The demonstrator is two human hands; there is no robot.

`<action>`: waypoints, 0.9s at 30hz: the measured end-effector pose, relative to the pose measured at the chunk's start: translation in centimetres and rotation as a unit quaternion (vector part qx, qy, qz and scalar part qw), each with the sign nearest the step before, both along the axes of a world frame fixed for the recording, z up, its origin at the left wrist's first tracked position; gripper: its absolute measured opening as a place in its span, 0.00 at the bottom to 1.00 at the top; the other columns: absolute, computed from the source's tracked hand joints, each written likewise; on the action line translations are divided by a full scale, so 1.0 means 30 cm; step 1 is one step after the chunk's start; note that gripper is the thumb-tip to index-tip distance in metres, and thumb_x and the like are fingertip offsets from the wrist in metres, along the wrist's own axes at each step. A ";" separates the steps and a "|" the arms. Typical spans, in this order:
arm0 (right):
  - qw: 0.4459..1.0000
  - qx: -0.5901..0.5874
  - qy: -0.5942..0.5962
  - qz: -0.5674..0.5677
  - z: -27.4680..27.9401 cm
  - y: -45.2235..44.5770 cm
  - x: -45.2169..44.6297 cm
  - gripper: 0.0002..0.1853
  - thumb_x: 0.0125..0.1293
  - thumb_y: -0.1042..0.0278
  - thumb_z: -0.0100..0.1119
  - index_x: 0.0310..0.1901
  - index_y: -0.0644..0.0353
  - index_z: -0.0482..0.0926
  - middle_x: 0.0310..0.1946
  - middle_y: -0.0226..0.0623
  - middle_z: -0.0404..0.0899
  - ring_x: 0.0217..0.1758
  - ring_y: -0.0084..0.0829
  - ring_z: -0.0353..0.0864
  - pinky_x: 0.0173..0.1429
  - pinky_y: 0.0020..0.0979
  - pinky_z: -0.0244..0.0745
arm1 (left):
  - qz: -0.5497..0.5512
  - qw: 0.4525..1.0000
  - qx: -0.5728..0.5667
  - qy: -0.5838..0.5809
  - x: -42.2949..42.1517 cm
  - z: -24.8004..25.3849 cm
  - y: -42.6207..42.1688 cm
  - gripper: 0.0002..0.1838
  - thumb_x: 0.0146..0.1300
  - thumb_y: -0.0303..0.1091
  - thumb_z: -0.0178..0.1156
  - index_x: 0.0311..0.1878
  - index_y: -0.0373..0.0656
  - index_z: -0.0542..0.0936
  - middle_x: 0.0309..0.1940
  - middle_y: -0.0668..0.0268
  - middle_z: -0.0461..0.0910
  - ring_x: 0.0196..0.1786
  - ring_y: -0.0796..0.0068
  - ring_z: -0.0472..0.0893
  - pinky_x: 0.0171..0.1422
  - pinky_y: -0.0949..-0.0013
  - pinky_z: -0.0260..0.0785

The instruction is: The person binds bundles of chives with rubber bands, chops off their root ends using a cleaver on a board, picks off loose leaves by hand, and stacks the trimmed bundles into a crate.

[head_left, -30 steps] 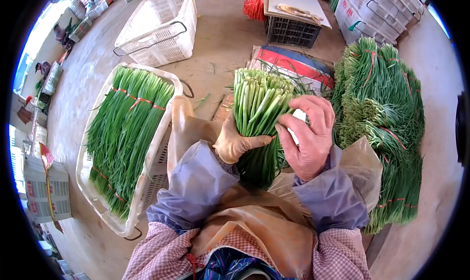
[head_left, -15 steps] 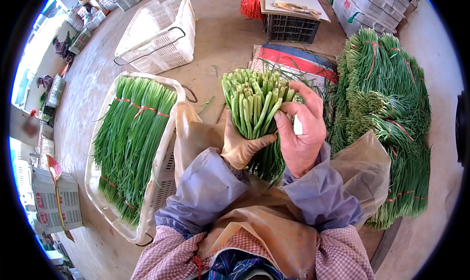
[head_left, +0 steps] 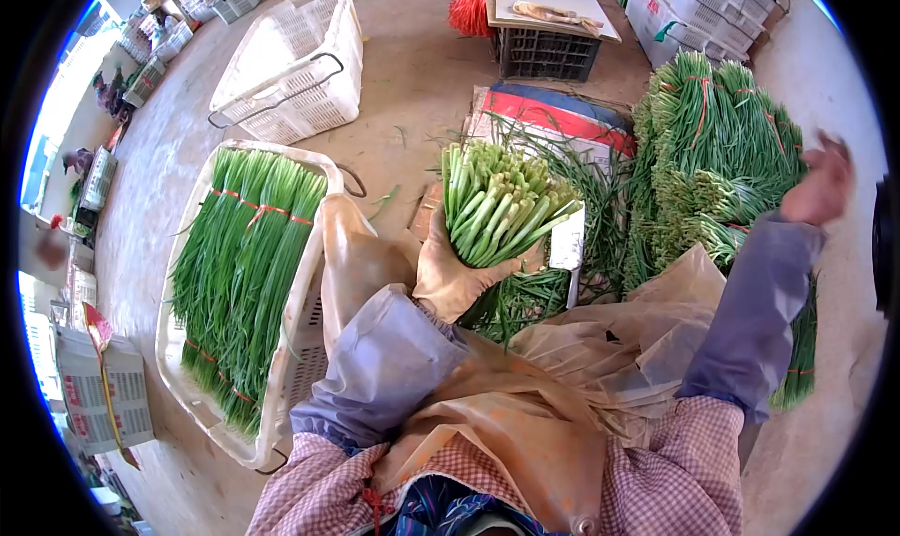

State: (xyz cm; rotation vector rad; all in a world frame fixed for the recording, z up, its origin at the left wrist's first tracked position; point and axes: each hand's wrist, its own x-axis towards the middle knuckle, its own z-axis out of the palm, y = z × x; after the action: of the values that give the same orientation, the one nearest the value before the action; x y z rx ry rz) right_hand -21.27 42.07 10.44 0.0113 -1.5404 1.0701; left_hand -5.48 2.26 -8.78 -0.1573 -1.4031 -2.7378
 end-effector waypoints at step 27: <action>0.874 0.070 -0.264 0.402 -0.269 -0.674 0.194 0.10 0.75 0.69 0.55 0.51 0.65 0.78 0.35 0.34 0.82 0.37 0.24 0.77 0.45 0.27 0.74 | -0.075 0.902 0.407 -0.126 0.003 0.123 -0.009 0.44 0.53 0.38 0.77 0.71 0.42 0.65 0.62 0.56 0.77 0.68 0.59 0.74 0.74 0.57 0.64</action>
State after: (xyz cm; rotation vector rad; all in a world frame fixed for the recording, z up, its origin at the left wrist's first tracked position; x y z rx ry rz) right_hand -15.45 21.85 2.37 0.5449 -2.1905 1.7021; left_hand -5.39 1.99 -5.10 0.1456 -0.1613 -3.2863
